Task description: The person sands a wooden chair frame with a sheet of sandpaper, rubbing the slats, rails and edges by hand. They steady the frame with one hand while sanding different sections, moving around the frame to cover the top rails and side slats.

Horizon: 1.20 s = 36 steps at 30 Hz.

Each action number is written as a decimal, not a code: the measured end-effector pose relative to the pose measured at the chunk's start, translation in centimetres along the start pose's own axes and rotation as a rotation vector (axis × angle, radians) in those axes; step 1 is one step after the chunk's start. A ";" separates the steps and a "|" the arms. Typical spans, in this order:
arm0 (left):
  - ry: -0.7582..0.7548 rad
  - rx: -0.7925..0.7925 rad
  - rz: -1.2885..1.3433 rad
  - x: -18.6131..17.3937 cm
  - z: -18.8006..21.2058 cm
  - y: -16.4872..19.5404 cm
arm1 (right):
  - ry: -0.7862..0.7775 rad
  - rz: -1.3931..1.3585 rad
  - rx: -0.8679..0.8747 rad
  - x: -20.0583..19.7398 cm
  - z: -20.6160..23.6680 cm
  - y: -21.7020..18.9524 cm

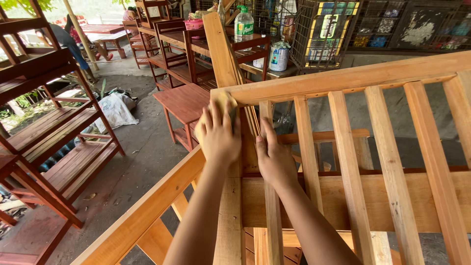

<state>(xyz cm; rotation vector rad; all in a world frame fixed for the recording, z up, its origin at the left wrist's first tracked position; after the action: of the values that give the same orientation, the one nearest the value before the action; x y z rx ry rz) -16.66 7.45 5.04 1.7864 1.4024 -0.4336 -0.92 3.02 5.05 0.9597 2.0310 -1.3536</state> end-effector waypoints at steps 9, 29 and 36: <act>-0.127 0.167 -0.055 -1.2 8.1 -0.6 | 0.022 -0.064 -0.027 0.5 0.1 0.5; -0.016 0.219 0.047 -1.8 8.3 0.4 | -0.030 -0.044 0.064 0.3 0.3 0.4; 0.034 0.210 0.007 -1.4 8.2 1.2 | 0.067 0.014 -0.029 0.6 0.1 0.4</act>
<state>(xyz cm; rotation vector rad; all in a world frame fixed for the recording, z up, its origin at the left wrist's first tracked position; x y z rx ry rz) -14.35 0.28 1.41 1.9742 1.4164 -0.5671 -0.98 3.20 4.36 1.0172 2.0838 -1.2973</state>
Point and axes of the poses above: each hand's wrist, its own z-axis away from the middle knuckle, its own x-axis out of the palm, y = z × x, the point moved 5 cm from there along -z, towards the middle knuckle, and after that the axes turned 2 degrees about y, right-handed, at the moved point
